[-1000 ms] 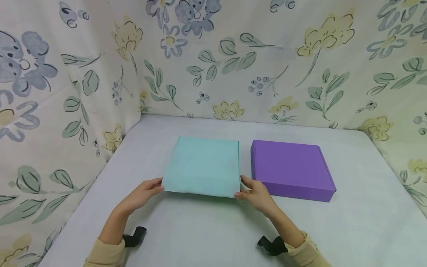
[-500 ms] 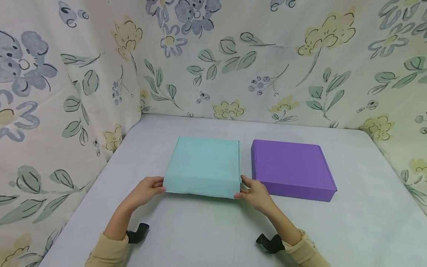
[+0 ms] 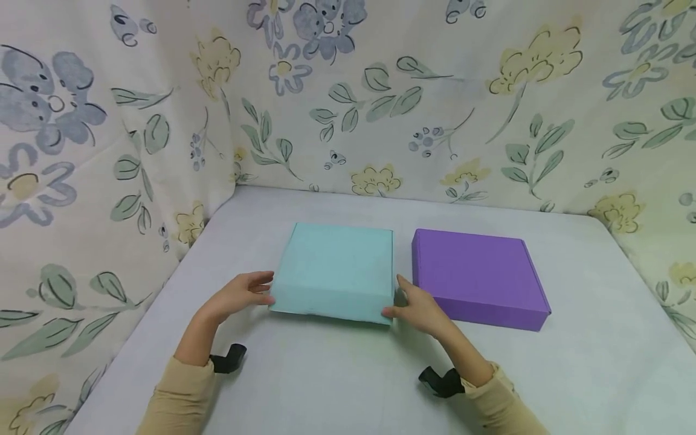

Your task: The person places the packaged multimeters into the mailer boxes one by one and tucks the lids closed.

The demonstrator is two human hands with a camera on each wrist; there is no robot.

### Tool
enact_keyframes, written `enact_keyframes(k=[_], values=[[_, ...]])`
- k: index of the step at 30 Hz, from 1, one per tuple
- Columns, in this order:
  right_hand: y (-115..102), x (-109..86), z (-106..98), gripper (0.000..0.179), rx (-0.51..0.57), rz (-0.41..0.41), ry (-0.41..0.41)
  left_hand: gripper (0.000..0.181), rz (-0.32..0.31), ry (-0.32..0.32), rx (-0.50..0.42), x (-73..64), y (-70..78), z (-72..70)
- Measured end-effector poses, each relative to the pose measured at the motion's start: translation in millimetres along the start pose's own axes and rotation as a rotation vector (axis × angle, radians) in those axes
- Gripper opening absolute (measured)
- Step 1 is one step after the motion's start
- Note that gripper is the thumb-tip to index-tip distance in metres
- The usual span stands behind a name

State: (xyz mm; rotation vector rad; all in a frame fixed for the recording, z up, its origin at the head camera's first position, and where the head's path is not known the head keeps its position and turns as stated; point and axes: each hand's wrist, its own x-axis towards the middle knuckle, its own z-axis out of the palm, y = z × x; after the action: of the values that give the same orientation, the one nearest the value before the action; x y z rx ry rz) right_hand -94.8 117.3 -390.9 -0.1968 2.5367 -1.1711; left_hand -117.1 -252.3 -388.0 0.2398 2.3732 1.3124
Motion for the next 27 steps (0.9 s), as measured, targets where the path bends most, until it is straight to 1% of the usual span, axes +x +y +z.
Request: enact_keyframes(k=[3,5,7,11,15,21,27], values=[[4,5.4,1,0.091,0.117,0.011,-0.037,0.08,0.037,-0.094,-0.141,11.9,-3.9,-3.8],[6,8.7,1,0.094,0.199,0.016,-0.06,0.086,0.039,-0.126,-0.202,18.7,-4.8,-4.6],[7,11.4,0,0.097,0.273,0.019,-0.073,0.09,0.028,-0.134,-0.257,24.2,-5.4,-4.5],[7,15.1,-1,0.1,0.35,0.008,-0.075,0.092,0.008,-0.138,-0.335,29.0,-4.4,-4.3],[8,18.0,0,0.101,0.383,0.015,-0.074,0.093,-0.002,-0.14,-0.361,29.7,-4.9,-4.2],[9,20.3,-1,0.104,0.438,0.011,-0.088,0.094,-0.007,-0.146,-0.352,30.3,-8.6,-4.4],[10,21.5,0,0.104,0.452,0.018,-0.083,0.09,-0.002,-0.162,-0.347,31.2,-11.8,-7.1]])
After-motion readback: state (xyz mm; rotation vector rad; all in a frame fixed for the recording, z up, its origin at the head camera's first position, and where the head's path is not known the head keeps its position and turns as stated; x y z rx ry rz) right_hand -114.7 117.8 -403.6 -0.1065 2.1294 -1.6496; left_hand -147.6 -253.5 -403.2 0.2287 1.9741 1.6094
